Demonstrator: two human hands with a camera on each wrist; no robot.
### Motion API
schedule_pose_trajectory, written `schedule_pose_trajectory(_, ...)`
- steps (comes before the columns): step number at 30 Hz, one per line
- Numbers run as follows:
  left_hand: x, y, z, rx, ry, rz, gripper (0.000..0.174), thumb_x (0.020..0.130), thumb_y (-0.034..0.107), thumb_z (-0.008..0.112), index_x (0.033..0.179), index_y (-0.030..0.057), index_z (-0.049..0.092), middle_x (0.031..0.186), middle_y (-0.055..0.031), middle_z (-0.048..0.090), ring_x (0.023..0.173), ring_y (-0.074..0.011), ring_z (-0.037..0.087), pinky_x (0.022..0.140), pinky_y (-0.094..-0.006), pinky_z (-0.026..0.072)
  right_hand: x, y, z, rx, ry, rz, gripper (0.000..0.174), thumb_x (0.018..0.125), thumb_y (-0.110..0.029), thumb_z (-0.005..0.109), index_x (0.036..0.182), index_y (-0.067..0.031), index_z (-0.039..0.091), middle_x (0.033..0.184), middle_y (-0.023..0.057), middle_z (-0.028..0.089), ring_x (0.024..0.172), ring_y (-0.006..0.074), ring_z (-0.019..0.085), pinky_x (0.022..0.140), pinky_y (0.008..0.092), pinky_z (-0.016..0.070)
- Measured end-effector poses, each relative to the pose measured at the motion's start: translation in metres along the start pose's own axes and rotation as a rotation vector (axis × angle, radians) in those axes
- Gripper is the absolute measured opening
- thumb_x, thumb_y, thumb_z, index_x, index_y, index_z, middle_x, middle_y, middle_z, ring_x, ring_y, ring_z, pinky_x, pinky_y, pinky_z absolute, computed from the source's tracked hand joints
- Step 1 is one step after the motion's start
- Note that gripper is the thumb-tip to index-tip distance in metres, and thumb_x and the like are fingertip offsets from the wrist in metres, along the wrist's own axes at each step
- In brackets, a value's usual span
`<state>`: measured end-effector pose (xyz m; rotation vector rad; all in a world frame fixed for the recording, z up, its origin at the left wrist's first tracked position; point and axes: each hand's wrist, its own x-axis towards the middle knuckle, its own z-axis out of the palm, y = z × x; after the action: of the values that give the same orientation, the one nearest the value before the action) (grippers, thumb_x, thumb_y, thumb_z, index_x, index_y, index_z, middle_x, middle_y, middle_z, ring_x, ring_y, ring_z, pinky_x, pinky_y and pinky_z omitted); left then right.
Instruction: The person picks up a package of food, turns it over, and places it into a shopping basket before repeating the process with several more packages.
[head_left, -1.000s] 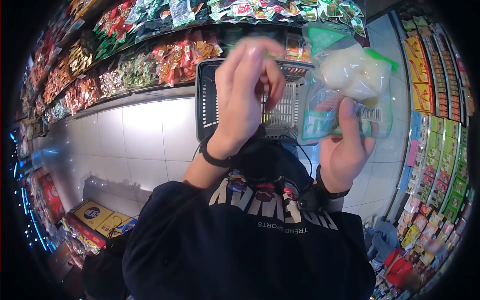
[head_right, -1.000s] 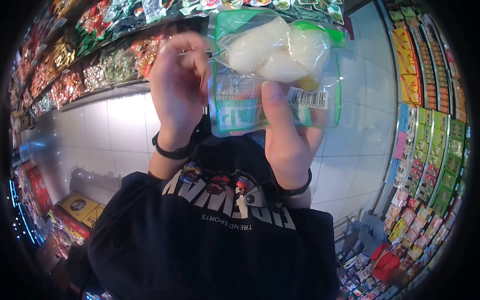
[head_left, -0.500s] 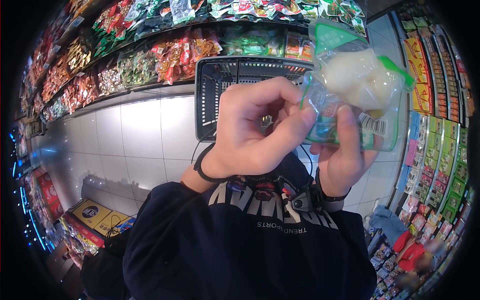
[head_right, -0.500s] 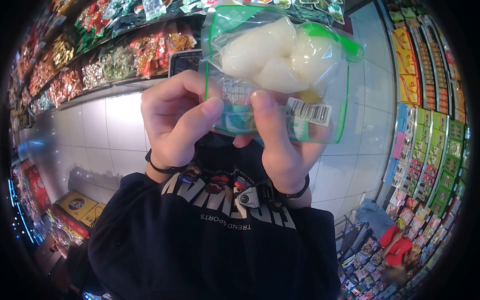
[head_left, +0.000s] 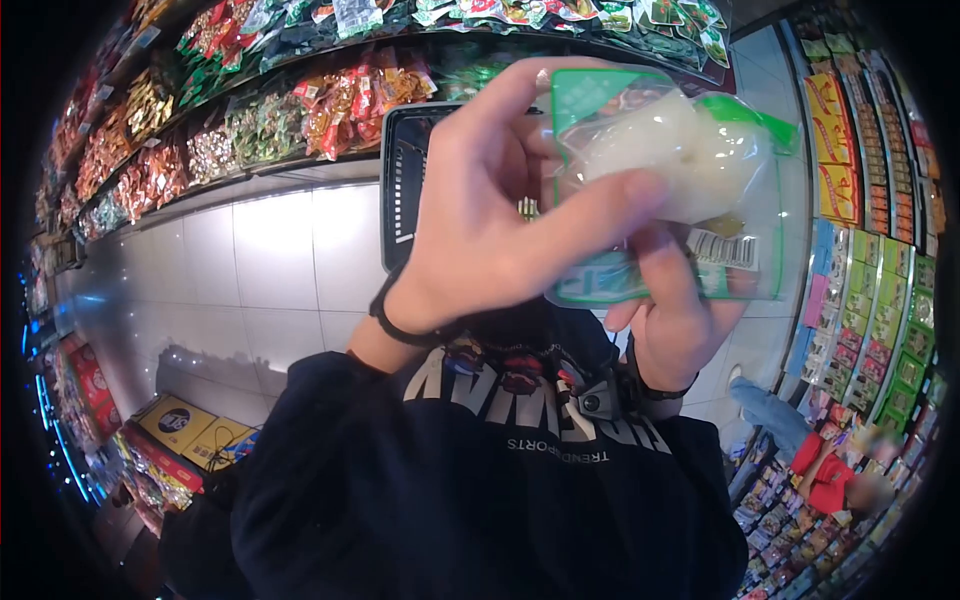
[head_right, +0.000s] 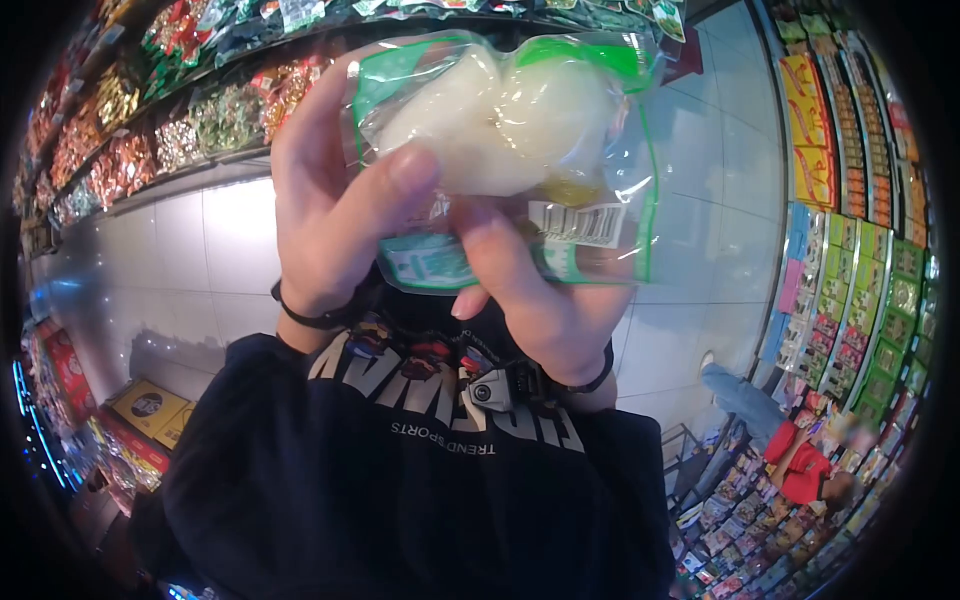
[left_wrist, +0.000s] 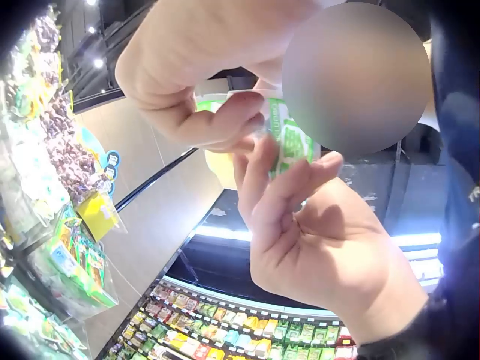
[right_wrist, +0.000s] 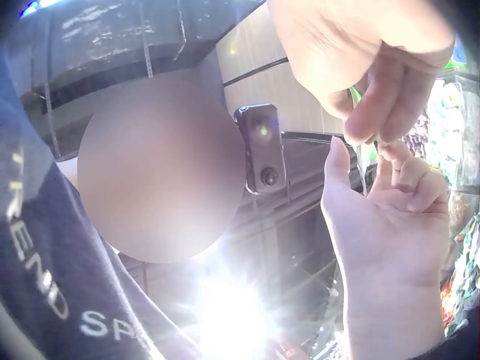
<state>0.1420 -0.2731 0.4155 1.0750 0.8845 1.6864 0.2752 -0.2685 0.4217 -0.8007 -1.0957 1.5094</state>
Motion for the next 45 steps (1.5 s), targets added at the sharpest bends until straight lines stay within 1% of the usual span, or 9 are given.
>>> schedule_pose_trajectory(6,0.005,0.0,-0.007,-0.149,0.04,-0.294,0.035,0.073,0.01,0.059,0.104,-0.0037,0.051,0.093,-0.0108,0.059,0.08,-0.0159,0.058,0.073,-0.0258,0.0459,-0.003,-0.001,-0.006,-0.059,-0.094,0.087,0.03,0.077,0.001,0.06,0.105,0.0061,0.05,0.084,0.0134,0.061,0.057,0.0119,0.057,0.038,0.02,0.0453)
schedule_pose_trajectory(7,0.005,-0.005,-0.008,-0.227,0.046,-0.3,0.026,0.075,0.009,0.059,0.097,-0.0025,0.052,0.082,-0.009,0.06,0.067,-0.0115,0.057,0.057,-0.0219,0.0433,-0.004,-0.003,-0.004,-0.058,-0.046,0.114,0.028,0.077,0.0,0.06,0.102,0.0064,0.052,0.083,0.0136,0.061,0.055,0.0118,0.057,0.038,0.0199,0.0449)
schedule_pose_trajectory(10,0.011,-0.011,0.0,-0.401,0.145,-0.3,0.016,0.078,0.009,0.058,0.088,-0.0012,0.052,0.071,-0.0077,0.061,0.053,-0.0076,0.056,0.041,-0.0187,0.0404,-0.007,-0.002,0.003,-0.059,0.02,0.136,0.023,0.077,-0.001,0.061,0.098,0.0067,0.055,0.082,0.0137,0.062,0.054,0.0118,0.056,0.037,0.0199,0.0443)
schedule_pose_trajectory(18,0.01,-0.015,-0.009,-0.429,0.186,-0.268,0.011,0.08,0.009,0.054,0.085,-0.0002,0.051,0.071,-0.0099,0.061,0.05,-0.0096,0.055,0.039,-0.0195,0.0405,-0.006,0.003,-0.003,-0.078,-0.036,0.13,0.029,0.078,-0.005,0.06,0.102,0.0065,0.052,0.082,0.0132,0.061,0.054,0.0132,0.057,0.037,0.0214,0.0447)
schedule_pose_trajectory(21,0.006,-0.01,-0.013,-0.4,0.148,-0.303,0.008,0.079,0.009,0.05,0.083,0.0023,0.052,0.077,-0.0052,0.06,0.066,-0.0091,0.056,0.062,-0.0202,0.0438,-0.004,0.004,-0.001,-0.061,-0.03,0.176,0.031,0.079,-0.005,0.059,0.106,0.0064,0.049,0.082,0.0131,0.06,0.053,0.0133,0.056,0.038,0.0215,0.0447)
schedule_pose_trajectory(26,0.005,-0.007,-0.012,-0.328,0.151,-0.268,0.01,0.084,0.011,0.053,0.083,0.0013,0.049,0.073,-0.009,0.061,0.055,-0.0078,0.055,0.047,-0.019,0.0423,-0.005,0.005,-0.004,-0.036,-0.067,0.155,0.03,0.082,-0.006,0.054,0.108,0.0055,0.047,0.082,0.0136,0.06,0.052,0.0139,0.056,0.038,0.0222,0.0444)
schedule_pose_trajectory(36,0.003,-0.013,-0.014,-0.405,0.098,-0.146,0.014,0.087,0.014,0.051,0.082,0.0006,0.05,0.076,-0.0052,0.061,0.067,-0.0044,0.053,0.058,-0.0186,0.0418,-0.007,0.012,-0.001,-0.022,-0.006,0.119,0.03,0.082,-0.006,0.054,0.108,0.0055,0.046,0.081,0.0125,0.058,0.055,0.0142,0.056,0.039,0.0225,0.045)
schedule_pose_trajectory(42,0.004,-0.015,-0.009,-0.36,0.162,-0.024,0.014,0.086,0.012,0.054,0.081,-0.0016,0.054,0.072,-0.0038,0.06,0.06,-0.003,0.052,0.051,-0.0171,0.0392,-0.011,0.013,-0.004,-0.023,-0.051,0.066,0.031,0.082,-0.006,0.055,0.109,0.0049,0.046,0.083,0.0135,0.059,0.056,0.0143,0.057,0.04,0.0227,0.0462)
schedule_pose_trajectory(45,0.003,-0.015,-0.014,-0.051,0.204,0.093,0.014,0.082,0.009,0.059,0.075,-0.0033,0.059,0.062,-0.0017,0.058,0.052,-0.0014,0.049,0.045,-0.0164,0.0354,-0.014,0.01,-0.002,-0.06,0.047,0.105,0.03,0.081,-0.007,0.055,0.108,0.0044,0.046,0.082,0.0139,0.059,0.054,0.0144,0.056,0.038,0.0232,0.0454)
